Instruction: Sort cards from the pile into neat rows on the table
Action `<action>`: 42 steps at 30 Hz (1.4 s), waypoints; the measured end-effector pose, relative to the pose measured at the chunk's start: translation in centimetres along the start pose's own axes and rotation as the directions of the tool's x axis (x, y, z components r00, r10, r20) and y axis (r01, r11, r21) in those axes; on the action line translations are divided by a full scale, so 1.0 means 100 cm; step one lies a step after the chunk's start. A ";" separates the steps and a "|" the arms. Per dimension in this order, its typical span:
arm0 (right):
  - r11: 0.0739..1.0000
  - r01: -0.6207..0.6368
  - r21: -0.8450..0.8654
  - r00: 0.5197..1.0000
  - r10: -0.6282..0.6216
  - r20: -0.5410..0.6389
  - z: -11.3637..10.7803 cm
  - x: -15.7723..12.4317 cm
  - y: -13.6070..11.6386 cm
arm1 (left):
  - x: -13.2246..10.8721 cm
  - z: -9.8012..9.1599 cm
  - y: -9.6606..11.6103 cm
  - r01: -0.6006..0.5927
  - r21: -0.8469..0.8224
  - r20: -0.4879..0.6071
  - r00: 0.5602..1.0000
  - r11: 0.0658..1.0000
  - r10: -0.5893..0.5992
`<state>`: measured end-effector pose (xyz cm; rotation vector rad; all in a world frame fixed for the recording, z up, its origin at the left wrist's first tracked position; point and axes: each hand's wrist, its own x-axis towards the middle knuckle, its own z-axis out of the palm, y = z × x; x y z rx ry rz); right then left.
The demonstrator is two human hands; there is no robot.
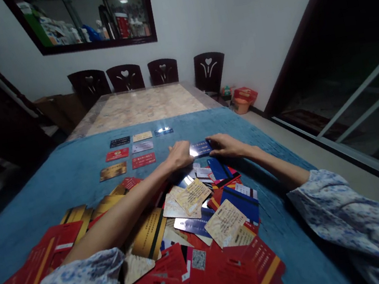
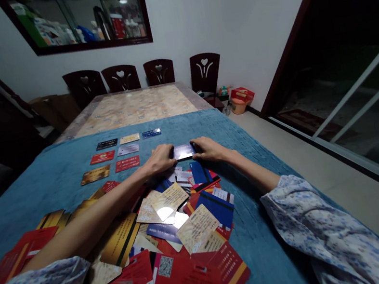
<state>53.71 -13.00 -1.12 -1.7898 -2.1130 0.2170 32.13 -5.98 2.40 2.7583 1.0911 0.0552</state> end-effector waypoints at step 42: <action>0.958 0.045 -0.283 0.993 -0.012 0.117 0.007 0.153 -0.039 | 0.056 -0.023 -0.108 0.099 0.220 -0.108 0.991 0.971 -0.077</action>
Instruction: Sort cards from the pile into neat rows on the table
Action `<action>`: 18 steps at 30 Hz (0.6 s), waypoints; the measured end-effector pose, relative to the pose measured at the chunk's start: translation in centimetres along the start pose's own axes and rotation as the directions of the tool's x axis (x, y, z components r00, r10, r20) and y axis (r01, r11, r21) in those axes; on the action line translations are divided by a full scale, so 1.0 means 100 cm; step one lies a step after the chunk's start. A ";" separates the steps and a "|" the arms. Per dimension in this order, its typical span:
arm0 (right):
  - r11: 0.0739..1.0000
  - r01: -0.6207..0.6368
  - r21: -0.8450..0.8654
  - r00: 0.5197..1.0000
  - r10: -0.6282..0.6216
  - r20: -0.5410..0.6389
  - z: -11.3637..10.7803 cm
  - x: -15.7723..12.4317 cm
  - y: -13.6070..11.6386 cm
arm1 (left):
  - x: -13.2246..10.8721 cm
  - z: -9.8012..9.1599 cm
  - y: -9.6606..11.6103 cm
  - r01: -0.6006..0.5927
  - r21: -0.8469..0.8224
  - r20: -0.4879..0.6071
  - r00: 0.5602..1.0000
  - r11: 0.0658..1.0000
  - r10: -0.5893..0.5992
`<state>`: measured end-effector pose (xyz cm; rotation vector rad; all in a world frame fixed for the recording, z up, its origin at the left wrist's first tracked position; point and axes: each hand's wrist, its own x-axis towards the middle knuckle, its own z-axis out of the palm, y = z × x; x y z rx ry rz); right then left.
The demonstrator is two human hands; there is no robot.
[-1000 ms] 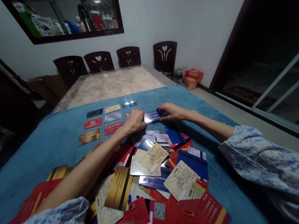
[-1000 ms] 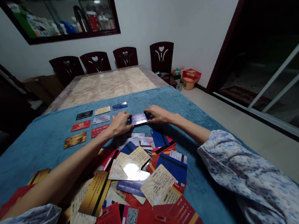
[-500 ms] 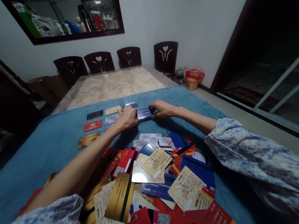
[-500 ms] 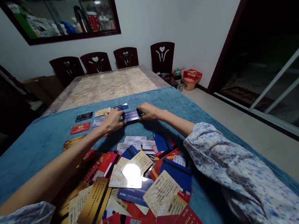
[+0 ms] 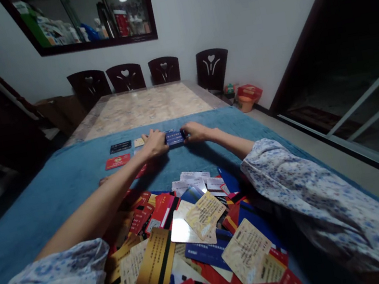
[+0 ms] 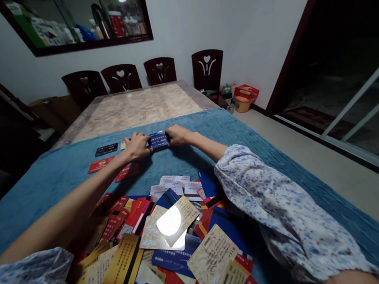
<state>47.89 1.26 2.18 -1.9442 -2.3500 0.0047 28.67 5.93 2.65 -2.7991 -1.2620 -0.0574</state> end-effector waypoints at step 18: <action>0.997 -0.077 -0.011 0.996 0.077 0.053 0.010 0.058 0.008 | 0.042 0.008 -0.029 0.065 -0.004 0.048 0.997 0.998 -0.064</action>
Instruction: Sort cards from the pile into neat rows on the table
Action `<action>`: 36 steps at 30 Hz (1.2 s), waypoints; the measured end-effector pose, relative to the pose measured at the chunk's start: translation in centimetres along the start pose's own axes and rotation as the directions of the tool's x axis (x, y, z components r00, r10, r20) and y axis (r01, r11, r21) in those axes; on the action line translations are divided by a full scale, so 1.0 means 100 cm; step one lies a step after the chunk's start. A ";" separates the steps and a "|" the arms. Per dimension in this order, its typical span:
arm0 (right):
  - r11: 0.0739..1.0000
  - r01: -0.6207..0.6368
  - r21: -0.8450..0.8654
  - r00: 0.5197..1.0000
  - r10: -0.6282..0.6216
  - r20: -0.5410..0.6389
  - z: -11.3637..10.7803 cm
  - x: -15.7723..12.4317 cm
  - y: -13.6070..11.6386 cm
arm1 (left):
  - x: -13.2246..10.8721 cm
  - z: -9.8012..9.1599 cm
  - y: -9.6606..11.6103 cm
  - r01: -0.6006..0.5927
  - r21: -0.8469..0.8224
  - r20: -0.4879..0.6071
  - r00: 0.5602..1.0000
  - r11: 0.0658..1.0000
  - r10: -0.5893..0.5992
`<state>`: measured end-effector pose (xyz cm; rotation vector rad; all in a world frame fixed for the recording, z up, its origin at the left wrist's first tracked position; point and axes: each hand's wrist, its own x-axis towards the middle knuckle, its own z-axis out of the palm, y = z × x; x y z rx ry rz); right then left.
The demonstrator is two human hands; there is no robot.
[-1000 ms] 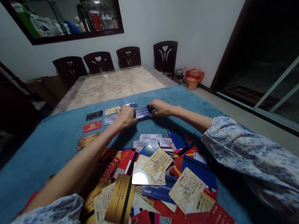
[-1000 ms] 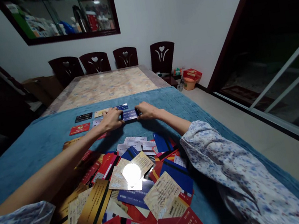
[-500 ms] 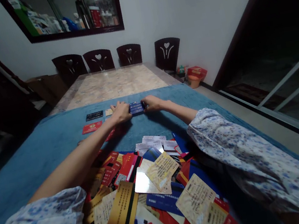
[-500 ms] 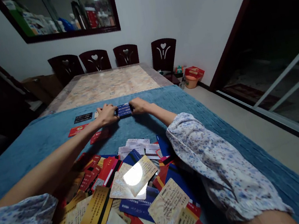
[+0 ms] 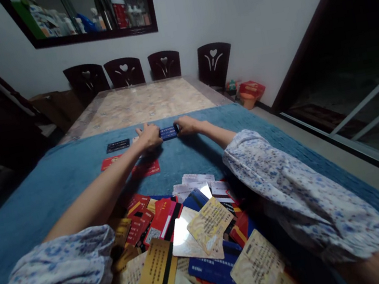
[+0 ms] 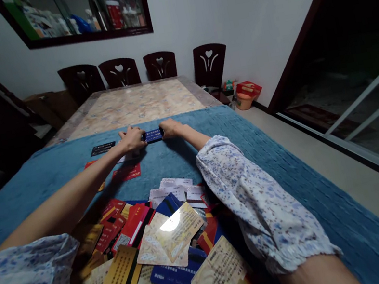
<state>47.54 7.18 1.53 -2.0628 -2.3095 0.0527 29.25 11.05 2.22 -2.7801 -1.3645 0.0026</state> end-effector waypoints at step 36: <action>0.996 -0.044 0.072 0.992 0.035 0.123 0.007 0.036 0.005 | 0.035 0.012 -0.006 0.099 0.067 0.121 0.987 0.993 -0.106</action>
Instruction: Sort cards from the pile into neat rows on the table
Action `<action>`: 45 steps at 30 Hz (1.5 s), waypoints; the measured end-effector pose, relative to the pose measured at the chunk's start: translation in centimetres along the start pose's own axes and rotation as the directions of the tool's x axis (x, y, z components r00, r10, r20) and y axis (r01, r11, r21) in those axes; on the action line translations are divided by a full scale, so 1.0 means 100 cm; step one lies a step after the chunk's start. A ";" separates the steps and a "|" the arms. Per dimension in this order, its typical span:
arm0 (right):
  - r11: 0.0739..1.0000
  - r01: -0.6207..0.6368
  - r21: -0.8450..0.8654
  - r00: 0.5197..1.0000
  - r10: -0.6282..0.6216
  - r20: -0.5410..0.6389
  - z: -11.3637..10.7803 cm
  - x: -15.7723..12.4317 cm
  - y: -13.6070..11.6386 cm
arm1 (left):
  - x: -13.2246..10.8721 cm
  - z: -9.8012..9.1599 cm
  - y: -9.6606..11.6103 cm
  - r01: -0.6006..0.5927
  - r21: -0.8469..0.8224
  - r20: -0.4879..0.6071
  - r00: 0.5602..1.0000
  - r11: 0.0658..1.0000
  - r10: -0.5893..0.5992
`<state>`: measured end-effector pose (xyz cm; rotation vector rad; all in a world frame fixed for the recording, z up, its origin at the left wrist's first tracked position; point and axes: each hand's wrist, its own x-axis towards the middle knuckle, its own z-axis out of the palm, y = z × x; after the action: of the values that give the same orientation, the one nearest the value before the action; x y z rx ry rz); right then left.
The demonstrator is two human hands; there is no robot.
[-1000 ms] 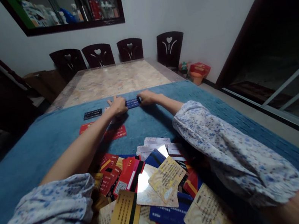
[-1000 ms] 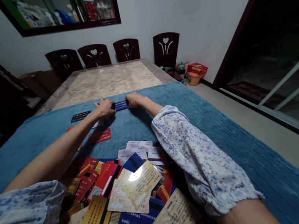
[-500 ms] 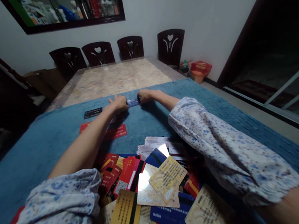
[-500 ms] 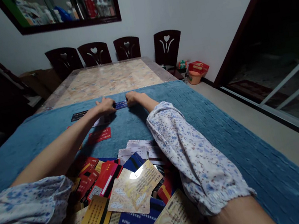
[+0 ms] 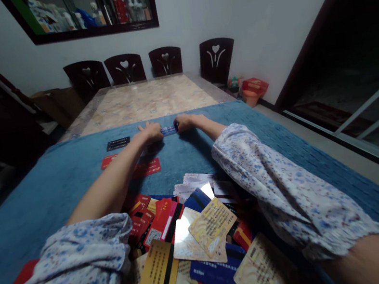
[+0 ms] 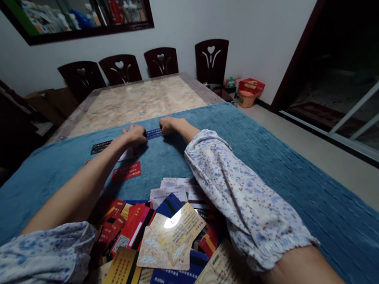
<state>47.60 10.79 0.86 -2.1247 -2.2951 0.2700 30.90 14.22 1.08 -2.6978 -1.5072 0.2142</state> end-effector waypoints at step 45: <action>0.954 0.208 0.214 0.923 -0.120 -0.365 0.017 -0.124 0.047 | -0.077 0.008 0.028 -0.240 0.100 -0.278 0.925 0.966 0.259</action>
<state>53.08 -1.36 0.02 -1.6897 -2.0918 0.1534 29.20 6.22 0.76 -2.7162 -1.0597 -0.1207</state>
